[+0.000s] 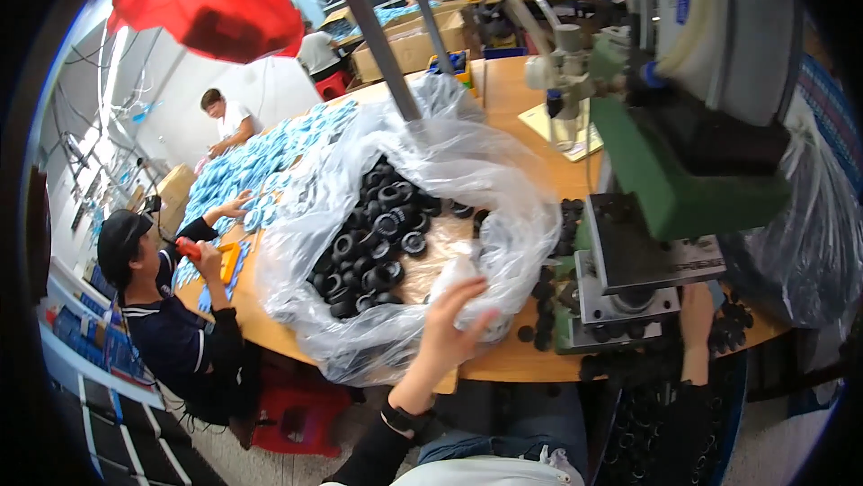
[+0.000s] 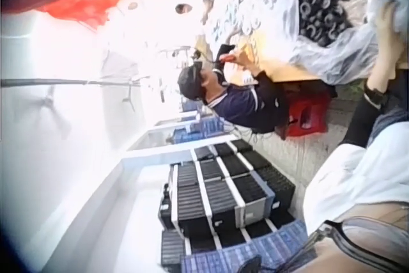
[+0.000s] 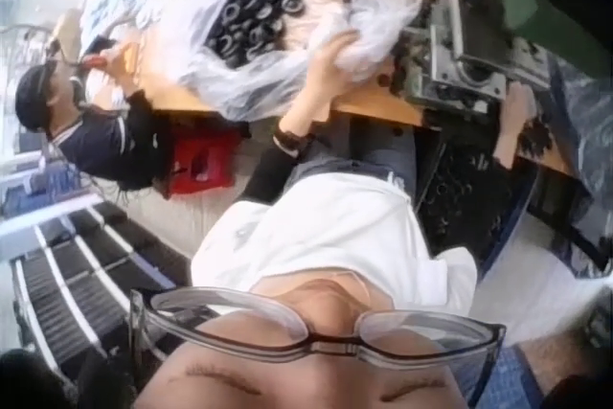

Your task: The person is using a small press machine to assemble or stamp black circular toy parts, likely tires or rollers.

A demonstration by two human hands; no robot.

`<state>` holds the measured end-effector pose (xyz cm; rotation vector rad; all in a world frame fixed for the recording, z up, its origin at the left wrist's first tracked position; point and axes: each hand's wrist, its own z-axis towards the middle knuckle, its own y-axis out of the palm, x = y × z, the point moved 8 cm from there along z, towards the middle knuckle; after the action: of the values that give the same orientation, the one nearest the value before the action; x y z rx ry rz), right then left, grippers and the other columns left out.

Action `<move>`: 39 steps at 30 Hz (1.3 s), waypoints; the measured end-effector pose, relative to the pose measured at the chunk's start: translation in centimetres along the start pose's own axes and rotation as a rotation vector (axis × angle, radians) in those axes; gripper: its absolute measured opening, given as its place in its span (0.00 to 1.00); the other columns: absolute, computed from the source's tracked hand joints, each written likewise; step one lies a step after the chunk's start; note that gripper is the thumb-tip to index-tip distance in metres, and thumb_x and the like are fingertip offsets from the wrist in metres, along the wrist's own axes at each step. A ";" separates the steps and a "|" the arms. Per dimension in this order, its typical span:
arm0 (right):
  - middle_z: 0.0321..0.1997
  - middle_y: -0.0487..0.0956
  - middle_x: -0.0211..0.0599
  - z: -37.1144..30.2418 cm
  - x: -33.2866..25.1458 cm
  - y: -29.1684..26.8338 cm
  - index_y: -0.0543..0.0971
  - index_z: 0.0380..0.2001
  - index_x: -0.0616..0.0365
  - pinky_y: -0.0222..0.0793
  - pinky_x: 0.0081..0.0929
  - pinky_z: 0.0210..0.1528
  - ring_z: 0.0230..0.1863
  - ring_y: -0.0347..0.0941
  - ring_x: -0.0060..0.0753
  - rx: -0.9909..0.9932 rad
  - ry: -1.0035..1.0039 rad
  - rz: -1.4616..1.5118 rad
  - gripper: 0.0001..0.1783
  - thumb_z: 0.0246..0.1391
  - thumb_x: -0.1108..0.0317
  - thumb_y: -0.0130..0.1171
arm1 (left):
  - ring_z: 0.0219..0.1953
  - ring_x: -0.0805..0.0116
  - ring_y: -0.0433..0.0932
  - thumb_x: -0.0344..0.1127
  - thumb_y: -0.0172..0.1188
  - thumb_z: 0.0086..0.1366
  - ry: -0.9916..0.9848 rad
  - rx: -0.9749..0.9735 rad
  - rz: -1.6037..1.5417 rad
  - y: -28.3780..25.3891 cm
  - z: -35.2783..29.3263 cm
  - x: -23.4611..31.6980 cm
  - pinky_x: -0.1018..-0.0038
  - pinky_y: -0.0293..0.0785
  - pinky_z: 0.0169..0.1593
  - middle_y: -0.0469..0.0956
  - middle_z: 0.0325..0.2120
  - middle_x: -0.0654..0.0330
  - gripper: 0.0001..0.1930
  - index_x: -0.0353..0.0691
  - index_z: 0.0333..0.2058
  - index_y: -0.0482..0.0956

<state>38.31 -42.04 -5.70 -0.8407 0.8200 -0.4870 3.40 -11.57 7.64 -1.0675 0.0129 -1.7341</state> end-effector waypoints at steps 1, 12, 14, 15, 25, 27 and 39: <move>0.37 0.72 0.53 0.1 -0.5 -0.1 0.72 0.34 0.67 0.62 0.42 0.48 0.42 0.68 0.55 0.062 -0.027 0.079 0.17 0.62 0.61 0.44 | 0.43 0.53 0.75 0.32 0.66 0.52 -0.073 0.068 0.090 -2.2 0.2 -1.4 0.66 0.71 0.47 0.77 0.40 0.52 0.14 0.34 0.38 0.77; 0.60 0.66 0.44 -4.6 -5.2 -4.0 0.65 0.58 0.64 0.51 0.31 0.63 0.62 0.60 0.38 0.203 0.172 0.624 0.25 0.60 0.65 0.51 | 0.41 0.57 0.73 0.32 0.55 0.54 -0.108 -0.374 1.137 -3.2 5.3 -19.2 0.63 0.71 0.37 0.72 0.36 0.57 0.12 0.46 0.39 0.74; 0.59 0.66 0.43 -5.7 -11.1 -7.4 0.66 0.56 0.64 0.52 0.32 0.62 0.61 0.62 0.38 0.230 0.053 0.688 0.24 0.57 0.71 0.53 | 0.38 0.53 0.76 0.33 0.57 0.54 -0.124 -0.431 1.113 -3.6 6.3 -20.1 0.62 0.73 0.35 0.73 0.35 0.55 0.10 0.44 0.37 0.74; 0.58 0.68 0.43 -6.0 -13.7 -8.5 0.66 0.56 0.65 0.53 0.31 0.62 0.59 0.63 0.37 0.233 0.048 0.735 0.26 0.52 0.73 0.56 | 0.37 0.52 0.76 0.33 0.60 0.52 -0.155 -0.369 1.027 -4.0 6.7 -19.5 0.61 0.74 0.35 0.73 0.34 0.54 0.11 0.42 0.36 0.73; 0.38 0.74 0.31 -1.3 -20.4 -5.9 0.69 0.45 0.61 0.66 0.20 0.37 0.35 0.70 0.21 0.162 0.033 1.095 0.23 0.43 0.76 0.64 | 0.39 0.72 0.75 0.22 0.69 0.48 -0.336 0.094 -0.493 -3.7 3.1 -6.6 0.77 0.71 0.43 0.75 0.36 0.60 0.23 0.35 0.42 0.68; 0.42 0.72 0.34 -1.8 -20.5 -6.3 0.70 0.46 0.62 0.65 0.25 0.43 0.41 0.69 0.29 0.248 -0.066 0.848 0.24 0.43 0.74 0.65 | 0.44 0.70 0.74 0.18 0.66 0.49 -0.407 0.061 -0.784 -1.5 2.2 -3.3 0.76 0.70 0.49 0.73 0.40 0.59 0.25 0.35 0.45 0.66; 0.52 0.63 0.43 -9.3 -15.4 -13.8 0.69 0.50 0.59 0.52 0.37 0.59 0.57 0.58 0.44 0.582 0.211 0.290 0.28 0.45 0.66 0.65 | 0.36 0.64 0.76 0.31 0.71 0.46 -0.139 -0.249 -0.496 11.6 4.4 6.4 0.74 0.71 0.41 0.77 0.36 0.55 0.24 0.38 0.44 0.76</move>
<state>20.73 -44.13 8.42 -0.1303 0.9116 -0.5241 14.66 -19.67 8.87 -1.4634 -0.1375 -2.1341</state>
